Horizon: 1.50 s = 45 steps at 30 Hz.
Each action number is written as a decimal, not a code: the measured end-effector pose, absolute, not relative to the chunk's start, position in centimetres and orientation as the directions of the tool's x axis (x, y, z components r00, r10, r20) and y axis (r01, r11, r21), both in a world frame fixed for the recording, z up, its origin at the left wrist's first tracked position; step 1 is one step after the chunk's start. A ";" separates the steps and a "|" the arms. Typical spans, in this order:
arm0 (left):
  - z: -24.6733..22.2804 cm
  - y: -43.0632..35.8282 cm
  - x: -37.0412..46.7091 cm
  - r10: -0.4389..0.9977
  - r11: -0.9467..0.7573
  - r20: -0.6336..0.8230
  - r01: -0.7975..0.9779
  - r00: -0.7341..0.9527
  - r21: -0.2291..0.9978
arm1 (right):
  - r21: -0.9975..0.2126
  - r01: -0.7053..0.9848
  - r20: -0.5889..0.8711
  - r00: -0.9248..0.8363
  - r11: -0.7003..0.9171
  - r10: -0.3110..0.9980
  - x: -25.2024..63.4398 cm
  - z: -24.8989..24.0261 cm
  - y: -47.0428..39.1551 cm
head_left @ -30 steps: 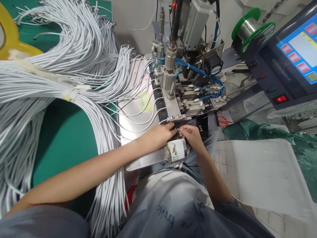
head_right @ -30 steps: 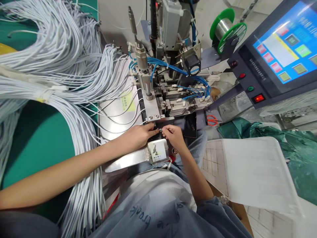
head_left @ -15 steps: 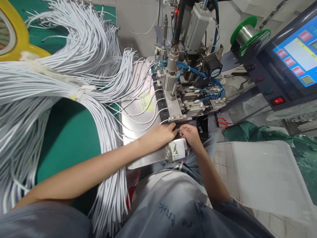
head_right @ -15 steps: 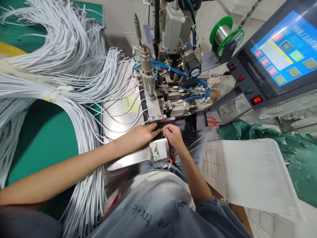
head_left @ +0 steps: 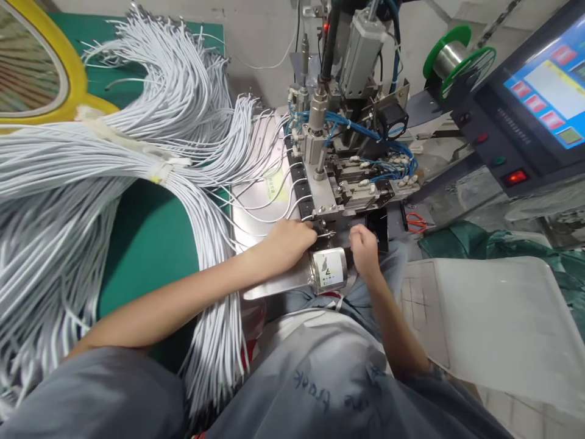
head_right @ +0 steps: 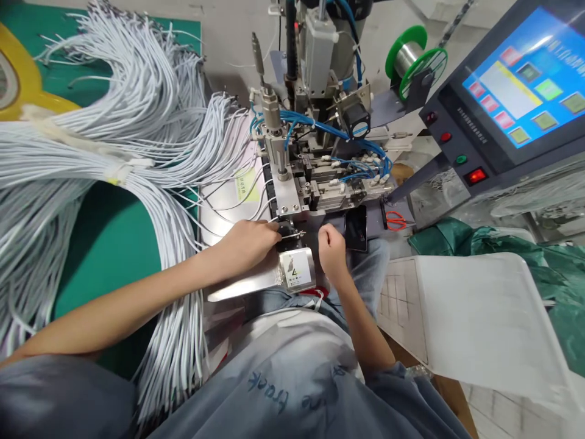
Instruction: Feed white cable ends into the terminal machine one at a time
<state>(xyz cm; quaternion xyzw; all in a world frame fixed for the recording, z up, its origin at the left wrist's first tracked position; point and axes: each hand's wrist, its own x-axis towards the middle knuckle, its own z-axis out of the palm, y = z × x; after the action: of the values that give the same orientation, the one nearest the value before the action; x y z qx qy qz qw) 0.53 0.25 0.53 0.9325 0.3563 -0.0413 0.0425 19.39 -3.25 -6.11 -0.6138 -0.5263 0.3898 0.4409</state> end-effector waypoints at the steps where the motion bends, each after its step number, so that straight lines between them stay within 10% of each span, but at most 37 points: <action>1: 0.6 0.3 0.5 0.666 -0.737 -0.119 0.674 0.736 0.045 | -0.952 0.304 0.044 0.217 -0.025 0.975 19.1 -5.3 -4.5; 6: 1.1 0.3 0.5 0.741 -0.667 -0.130 0.744 0.659 -0.032 | -0.975 0.223 -0.037 -0.114 -0.011 0.993 14.3 -3.1 -10.9; 11: 1.3 0.2 0.5 0.776 -0.621 -0.177 0.782 0.606 -0.046 | -0.948 0.206 -0.317 -0.665 -0.242 0.676 8.1 -6.0 -13.5; 20: 0.4 0.6 0.2 0.767 -0.637 -0.100 0.771 0.634 -0.005 | -0.873 0.117 -0.435 -0.629 -0.474 0.644 5.7 -7.2 -14.1; 31: 1.0 0.1 0.4 0.749 -0.662 -0.059 0.750 0.660 -0.013 | -0.930 0.100 -0.362 -0.404 -0.353 0.840 8.7 -5.4 -13.8; 40: 3.2 -3.4 1.8 0.550 -0.789 0.078 0.487 0.831 0.374 | -0.883 0.466 -0.131 -0.377 0.066 0.917 15.3 -2.2 -9.5; 45: 2.3 -3.1 1.5 0.579 -0.783 0.082 0.525 0.811 0.333 | -0.889 0.454 -0.050 -0.217 0.056 0.975 18.4 -2.4 -6.3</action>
<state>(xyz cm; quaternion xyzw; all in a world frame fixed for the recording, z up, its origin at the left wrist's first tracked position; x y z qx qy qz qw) 1.54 -3.09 2.25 0.9399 0.2936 0.0901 0.1491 18.36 -6.34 -2.41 -0.5436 -0.6574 0.4202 0.3096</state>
